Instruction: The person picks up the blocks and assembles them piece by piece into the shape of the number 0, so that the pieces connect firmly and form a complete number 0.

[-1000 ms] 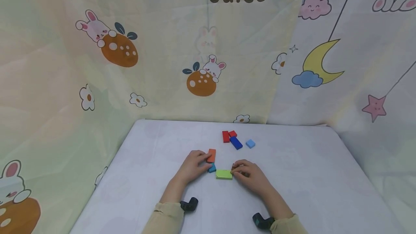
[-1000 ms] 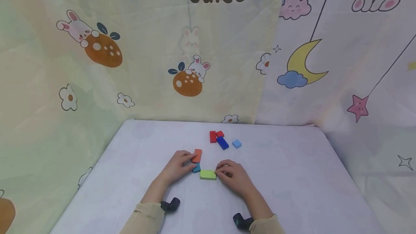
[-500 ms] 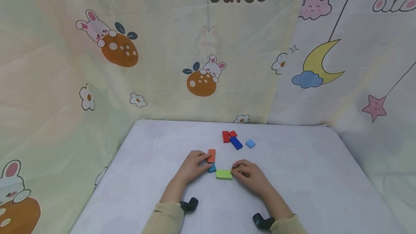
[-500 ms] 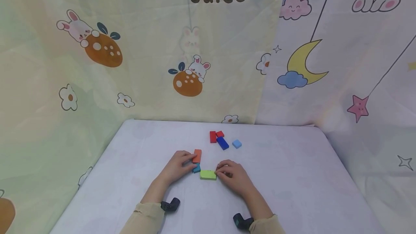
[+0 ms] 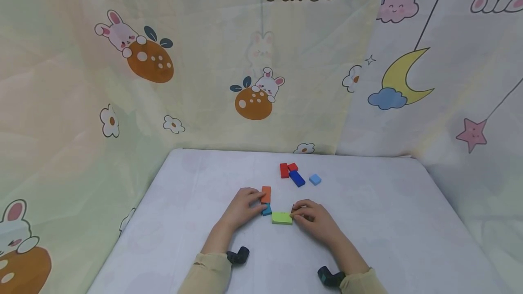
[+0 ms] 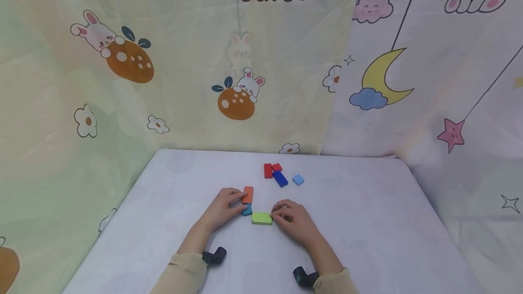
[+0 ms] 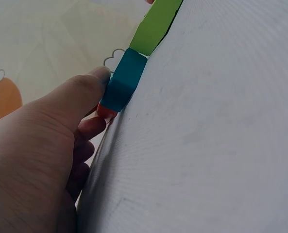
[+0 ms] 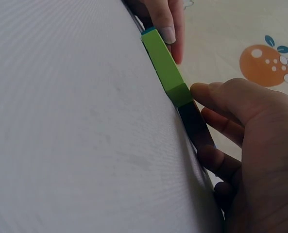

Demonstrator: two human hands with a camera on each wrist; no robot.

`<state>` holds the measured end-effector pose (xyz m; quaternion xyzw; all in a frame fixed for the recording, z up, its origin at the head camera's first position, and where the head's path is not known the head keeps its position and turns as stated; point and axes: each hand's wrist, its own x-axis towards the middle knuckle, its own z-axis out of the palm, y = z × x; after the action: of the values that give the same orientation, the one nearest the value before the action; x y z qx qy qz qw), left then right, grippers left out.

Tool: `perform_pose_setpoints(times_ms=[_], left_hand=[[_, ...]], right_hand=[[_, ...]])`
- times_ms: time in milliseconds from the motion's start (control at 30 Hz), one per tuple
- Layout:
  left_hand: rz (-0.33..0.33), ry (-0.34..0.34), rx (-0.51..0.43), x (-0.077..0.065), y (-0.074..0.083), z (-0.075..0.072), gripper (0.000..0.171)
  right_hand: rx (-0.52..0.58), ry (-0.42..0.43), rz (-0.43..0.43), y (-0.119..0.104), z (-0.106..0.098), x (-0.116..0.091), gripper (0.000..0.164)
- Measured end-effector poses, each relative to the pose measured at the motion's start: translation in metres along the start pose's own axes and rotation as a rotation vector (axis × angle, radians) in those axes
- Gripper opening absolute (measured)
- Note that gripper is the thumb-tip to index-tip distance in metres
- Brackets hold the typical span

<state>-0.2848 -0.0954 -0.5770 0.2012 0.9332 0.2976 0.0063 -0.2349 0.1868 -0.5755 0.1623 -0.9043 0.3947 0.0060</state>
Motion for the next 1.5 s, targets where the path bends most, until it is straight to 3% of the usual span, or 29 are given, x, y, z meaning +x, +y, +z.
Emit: perform_pose_setpoints(times_ms=[200, 467, 1500], left_hand=[[0.006, -0.001, -0.004, 0.0002, 0.0001, -0.0007, 0.053], [0.07, -0.012, 0.013, 0.0007, 0.0011, -0.0021, 0.044], [0.04, 0.005, 0.002, 0.0002, -0.0005, -0.0002, 0.042]], right_hand=[[-0.011, 0.01, -0.007, 0.0001, 0.0007, -0.0005, 0.016], [-0.012, 0.003, -0.009, 0.0, 0.0002, -0.0002, 0.015], [-0.005, -0.006, 0.013, -0.0005, -0.0005, 0.0008, 0.018]])
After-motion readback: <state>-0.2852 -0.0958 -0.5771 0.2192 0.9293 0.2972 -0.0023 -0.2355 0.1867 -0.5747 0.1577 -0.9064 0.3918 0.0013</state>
